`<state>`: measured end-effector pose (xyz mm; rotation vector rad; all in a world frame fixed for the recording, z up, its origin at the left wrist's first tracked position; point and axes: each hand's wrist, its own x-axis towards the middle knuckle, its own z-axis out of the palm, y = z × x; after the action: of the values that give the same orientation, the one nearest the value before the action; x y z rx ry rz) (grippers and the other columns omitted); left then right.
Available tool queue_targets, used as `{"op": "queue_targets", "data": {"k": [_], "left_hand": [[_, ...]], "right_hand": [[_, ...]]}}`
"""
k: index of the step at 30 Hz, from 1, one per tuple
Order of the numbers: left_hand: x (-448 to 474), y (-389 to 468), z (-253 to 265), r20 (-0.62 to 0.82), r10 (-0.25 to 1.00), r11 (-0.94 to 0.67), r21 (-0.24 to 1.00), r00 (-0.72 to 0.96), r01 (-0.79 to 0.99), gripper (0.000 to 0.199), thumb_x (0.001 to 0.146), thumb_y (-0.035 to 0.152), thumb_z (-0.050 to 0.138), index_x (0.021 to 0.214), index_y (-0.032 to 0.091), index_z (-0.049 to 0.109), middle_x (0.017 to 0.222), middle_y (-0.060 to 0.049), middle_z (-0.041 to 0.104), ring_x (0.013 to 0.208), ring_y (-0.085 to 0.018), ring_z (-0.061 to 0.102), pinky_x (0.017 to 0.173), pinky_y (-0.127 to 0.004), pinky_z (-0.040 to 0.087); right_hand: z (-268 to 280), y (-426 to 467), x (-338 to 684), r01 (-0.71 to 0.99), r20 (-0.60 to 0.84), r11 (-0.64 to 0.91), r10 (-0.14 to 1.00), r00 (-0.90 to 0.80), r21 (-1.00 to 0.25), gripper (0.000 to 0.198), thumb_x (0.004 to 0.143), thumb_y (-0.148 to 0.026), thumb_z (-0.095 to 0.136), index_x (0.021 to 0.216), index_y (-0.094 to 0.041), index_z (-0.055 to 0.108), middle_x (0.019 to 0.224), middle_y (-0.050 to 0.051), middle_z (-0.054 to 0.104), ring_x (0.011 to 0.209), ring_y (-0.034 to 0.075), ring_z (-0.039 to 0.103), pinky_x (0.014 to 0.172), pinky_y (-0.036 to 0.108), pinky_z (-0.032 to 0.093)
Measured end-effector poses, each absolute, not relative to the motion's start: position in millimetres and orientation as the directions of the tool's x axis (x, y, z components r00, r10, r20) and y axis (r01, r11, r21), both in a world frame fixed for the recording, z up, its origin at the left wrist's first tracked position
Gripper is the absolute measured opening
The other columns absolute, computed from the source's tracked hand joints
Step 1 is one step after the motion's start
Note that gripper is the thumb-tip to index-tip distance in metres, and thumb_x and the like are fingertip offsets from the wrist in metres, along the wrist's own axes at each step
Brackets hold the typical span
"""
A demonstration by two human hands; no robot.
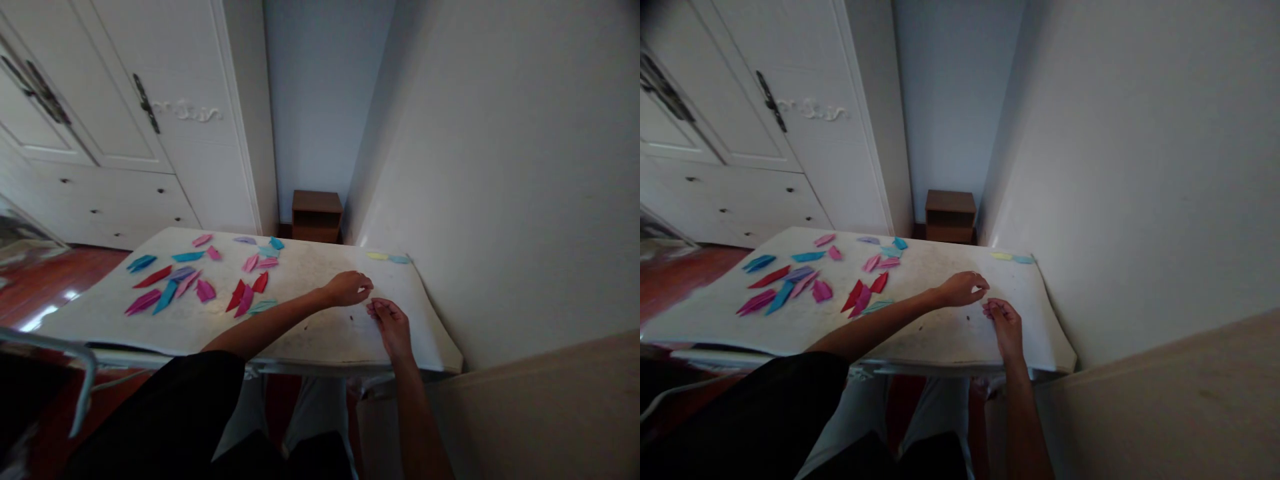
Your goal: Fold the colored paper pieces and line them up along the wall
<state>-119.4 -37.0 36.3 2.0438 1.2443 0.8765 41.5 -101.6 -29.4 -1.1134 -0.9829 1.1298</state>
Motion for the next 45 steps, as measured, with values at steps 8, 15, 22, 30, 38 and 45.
{"op": "queue_targets", "data": {"k": [8, 15, 22, 30, 38, 45], "left_hand": [[-265.0, -133.4, 28.9, 0.375, 0.902, -0.42, 0.642, 0.215, 0.641, 0.023, 0.087, 0.03, 0.054, 0.1, 0.026, 0.073, 0.09, -0.004, 0.073, 0.085, -0.02, 0.066, 0.083, -0.033, 0.051], [-359.1, -170.0, -9.8, 0.31, 0.945, -0.255, 0.495, 0.105, 0.831, 0.03, 0.088, 0.03, 0.053, 0.114, 0.026, 0.067, 0.112, -0.009, 0.071, 0.104, -0.023, 0.065, 0.094, -0.037, 0.048], [-391.0, -184.2, -17.3, 0.341, 0.929, -0.288, 0.418, 0.145, 0.861, 0.03, 0.088, 0.025, 0.052, 0.114, 0.025, 0.067, 0.117, -0.01, 0.069, 0.109, -0.024, 0.063, 0.1, -0.041, 0.045], [-401.5, -197.9, -20.2, 0.474, 0.873, -0.354, 0.461, 0.112, 0.814, 0.029, 0.089, 0.023, 0.046, 0.106, 0.024, 0.069, 0.109, -0.011, 0.07, 0.104, -0.024, 0.063, 0.095, -0.042, 0.047], [-384.6, -212.4, -13.6, 0.476, 0.879, -0.389, 0.714, 0.004, 0.582, 0.024, 0.086, 0.035, 0.059, 0.105, 0.023, 0.067, 0.101, -0.009, 0.071, 0.096, -0.022, 0.064, 0.088, -0.038, 0.051], [-355.8, -197.8, -3.4, 0.272, 0.932, -0.248, 0.96, -0.238, 0.128, 0.032, 0.073, 0.036, 0.072, 0.101, 0.02, 0.068, 0.092, -0.006, 0.071, 0.075, -0.015, 0.064, 0.066, -0.026, 0.053]], "right_hand": [[-33.5, -107.8, 22.7, -0.001, 0.064, 0.064, 0.99, 0.124, -0.998, 0.029, 0.074, -0.045, 0.072, 0.09, -0.021, 0.07, 0.086, 0.01, 0.072, 0.077, 0.021, 0.063, 0.075, 0.038, 0.051], [-22.3, -124.3, -62.5, 0.293, 0.147, 0.215, 0.96, -0.239, -0.932, 0.03, 0.076, -0.042, 0.07, 0.099, -0.022, 0.071, 0.098, 0.008, 0.071, 0.086, 0.024, 0.064, 0.082, 0.041, 0.05], [-14.2, -141.9, -138.7, 0.457, 0.236, 0.528, 0.798, -0.554, -0.716, 0.028, 0.074, -0.028, 0.076, 0.103, -0.025, 0.073, 0.1, 0.008, 0.064, 0.099, 0.026, 0.056, 0.092, 0.041, 0.044], [-11.4, -142.5, -150.2, 0.413, 0.247, 0.575, 0.747, -0.618, -0.706, 0.017, 0.078, -0.021, 0.071, 0.094, -0.025, 0.071, 0.1, 0.007, 0.064, 0.1, 0.025, 0.056, 0.092, 0.04, 0.043], [0.2, -148.8, -160.2, 0.298, 0.167, 0.361, 0.838, -0.52, -0.883, 0.008, 0.079, -0.028, 0.069, 0.085, -0.024, 0.072, 0.082, 0.001, 0.07, 0.075, 0.019, 0.061, 0.071, 0.031, 0.047], [7.6, -148.0, -163.8, 0.038, 0.131, 0.156, 0.918, -0.374, -0.987, 0.02, 0.069, -0.035, 0.079, 0.081, -0.021, 0.072, 0.082, 0.002, 0.071, 0.076, 0.018, 0.064, 0.072, 0.03, 0.051]]}}
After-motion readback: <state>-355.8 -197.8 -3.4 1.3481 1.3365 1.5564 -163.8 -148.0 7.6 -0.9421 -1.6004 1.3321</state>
